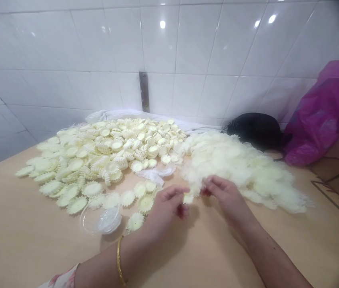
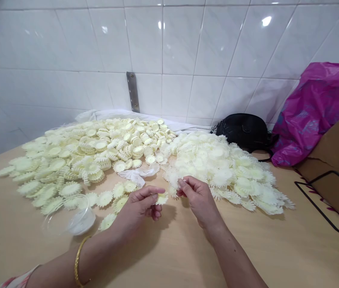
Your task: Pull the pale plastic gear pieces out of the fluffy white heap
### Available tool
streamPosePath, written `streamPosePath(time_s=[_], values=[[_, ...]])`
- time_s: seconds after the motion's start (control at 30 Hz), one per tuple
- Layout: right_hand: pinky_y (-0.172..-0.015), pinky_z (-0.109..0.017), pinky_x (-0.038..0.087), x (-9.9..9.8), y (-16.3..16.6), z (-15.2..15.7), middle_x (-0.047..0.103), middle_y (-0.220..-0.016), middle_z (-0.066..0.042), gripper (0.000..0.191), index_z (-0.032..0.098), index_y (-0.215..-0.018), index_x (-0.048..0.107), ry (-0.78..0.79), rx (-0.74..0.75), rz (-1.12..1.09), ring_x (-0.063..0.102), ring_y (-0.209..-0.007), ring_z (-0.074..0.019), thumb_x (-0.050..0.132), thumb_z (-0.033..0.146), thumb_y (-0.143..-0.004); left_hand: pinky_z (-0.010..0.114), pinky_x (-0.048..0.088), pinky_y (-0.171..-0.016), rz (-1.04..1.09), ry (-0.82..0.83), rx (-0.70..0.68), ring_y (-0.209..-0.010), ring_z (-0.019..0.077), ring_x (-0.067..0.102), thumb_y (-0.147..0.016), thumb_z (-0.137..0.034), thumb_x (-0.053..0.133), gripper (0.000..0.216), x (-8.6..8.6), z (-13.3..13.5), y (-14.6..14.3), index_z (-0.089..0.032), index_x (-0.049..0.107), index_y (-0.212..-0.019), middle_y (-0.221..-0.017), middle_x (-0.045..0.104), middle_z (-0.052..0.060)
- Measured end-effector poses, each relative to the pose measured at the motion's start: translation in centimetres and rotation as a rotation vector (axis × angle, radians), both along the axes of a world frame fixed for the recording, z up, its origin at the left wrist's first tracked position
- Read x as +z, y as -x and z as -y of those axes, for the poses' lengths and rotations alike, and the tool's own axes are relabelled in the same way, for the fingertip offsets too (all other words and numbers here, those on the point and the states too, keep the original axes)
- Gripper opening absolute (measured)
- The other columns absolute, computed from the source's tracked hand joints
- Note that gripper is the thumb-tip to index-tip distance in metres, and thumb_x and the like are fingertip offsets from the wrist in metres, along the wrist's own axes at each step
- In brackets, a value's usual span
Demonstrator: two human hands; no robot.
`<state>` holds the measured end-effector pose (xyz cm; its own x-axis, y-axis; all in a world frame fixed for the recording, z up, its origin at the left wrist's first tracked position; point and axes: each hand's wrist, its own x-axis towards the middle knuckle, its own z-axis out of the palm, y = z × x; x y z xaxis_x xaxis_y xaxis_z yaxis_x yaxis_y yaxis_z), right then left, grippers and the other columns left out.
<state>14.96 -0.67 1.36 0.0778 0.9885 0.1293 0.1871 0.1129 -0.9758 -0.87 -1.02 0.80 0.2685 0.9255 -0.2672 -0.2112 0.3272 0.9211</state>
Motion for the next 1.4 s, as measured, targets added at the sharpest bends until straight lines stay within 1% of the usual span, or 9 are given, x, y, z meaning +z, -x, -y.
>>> streamPosePath(time_s=[0.23,0.4,0.57,0.73,0.9,1.0,1.13,1.2,1.4], values=[[-0.060,-0.027,0.039,-0.5,1.0,0.7,0.053,-0.067,-0.002,0.024,0.019,-0.067,0.054,-0.291,-0.079,0.399,0.050,-0.064,-0.0161,0.044,0.031,-0.086,0.027,0.041,-0.058,0.157,0.055,-0.047,-0.054,0.0135,0.055,-0.074,-0.035,0.057,0.021,-0.2,-0.3,0.0,-0.016,0.054,-0.081,-0.056,0.057,0.003],[-0.071,-0.033,0.041,-0.6,1.8,1.4,0.054,-0.084,-0.007,0.022,0.019,-0.085,0.062,-0.457,0.064,0.716,0.052,-0.079,-0.0198,0.040,0.022,-0.087,0.024,0.038,-0.052,0.179,0.020,-0.019,-0.049,0.0097,0.049,-0.076,-0.037,0.056,0.022,0.1,-0.2,-0.1,-0.016,0.052,-0.074,-0.056,0.053,0.001],[-0.071,-0.030,0.045,-0.1,1.2,1.4,0.058,-0.089,-0.006,0.018,0.020,-0.089,0.063,-0.381,0.145,0.477,0.056,-0.082,-0.0189,0.046,0.024,-0.084,0.024,0.037,-0.051,0.100,-0.029,-0.032,-0.046,0.0095,0.047,-0.074,-0.022,0.056,0.012,0.0,-0.3,0.0,-0.015,0.050,-0.066,-0.050,0.051,0.000],[-0.072,-0.031,0.043,0.2,0.4,0.8,0.061,-0.080,-0.004,0.025,0.019,-0.084,0.063,-0.228,-0.001,0.276,0.056,-0.079,-0.0195,0.045,0.036,-0.085,0.024,0.036,-0.052,0.029,-0.108,-0.054,-0.048,0.0098,0.048,-0.074,-0.023,0.055,0.011,0.0,-0.1,0.2,-0.016,0.051,-0.067,-0.051,0.052,-0.001],[-0.059,-0.026,0.042,0.1,1.2,1.0,0.057,-0.069,-0.001,0.020,0.017,-0.077,0.059,-0.008,0.125,0.142,0.053,-0.065,-0.0152,0.053,0.037,-0.079,0.022,0.035,-0.051,0.062,-0.114,-0.048,-0.045,0.0074,0.043,-0.074,-0.021,0.054,0.009,-0.2,0.3,-0.1,-0.016,0.051,-0.067,-0.047,0.047,-0.003],[-0.057,-0.025,0.039,0.1,1.3,1.0,0.054,-0.063,0.000,0.018,0.018,-0.067,0.054,-0.087,0.027,0.249,0.049,-0.061,-0.0141,0.051,0.030,-0.079,0.023,0.036,-0.051,0.024,-0.145,-0.061,-0.047,0.0086,0.045,-0.072,-0.021,0.057,0.007,-0.3,0.1,0.1,-0.017,0.053,-0.077,-0.048,0.048,-0.003],[-0.058,-0.027,0.039,-0.5,0.5,0.5,0.056,-0.064,-0.001,0.018,0.018,-0.069,0.056,-0.212,-0.139,0.477,0.050,-0.062,-0.0160,0.046,0.027,-0.082,0.025,0.037,-0.050,-0.011,-0.135,-0.001,-0.048,0.0118,0.049,-0.068,-0.021,0.061,0.052,-0.1,-0.2,0.3,-0.020,0.042,-0.117,-0.051,0.052,-0.004],[-0.065,-0.031,0.040,-1.1,0.0,0.1,0.058,-0.072,-0.003,0.017,0.018,-0.075,0.059,-0.297,-0.182,0.598,0.052,-0.069,-0.0190,0.045,0.025,-0.082,0.025,0.037,-0.049,-0.005,-0.090,0.027,-0.049,0.0125,0.050,-0.067,-0.022,0.064,0.061,0.0,-0.2,0.3,-0.019,0.038,-0.121,-0.053,0.054,-0.003],[-0.070,-0.032,0.041,-1.1,0.4,0.4,0.059,-0.081,-0.006,0.016,0.019,-0.081,0.058,-0.432,-0.240,0.603,0.054,-0.078,-0.0208,0.043,0.023,-0.085,0.024,0.036,-0.053,0.023,-0.074,-0.037,-0.050,0.0098,0.049,-0.065,-0.025,0.065,0.014,-0.4,-0.4,0.2,-0.014,0.057,-0.070,-0.056,0.055,0.002]])
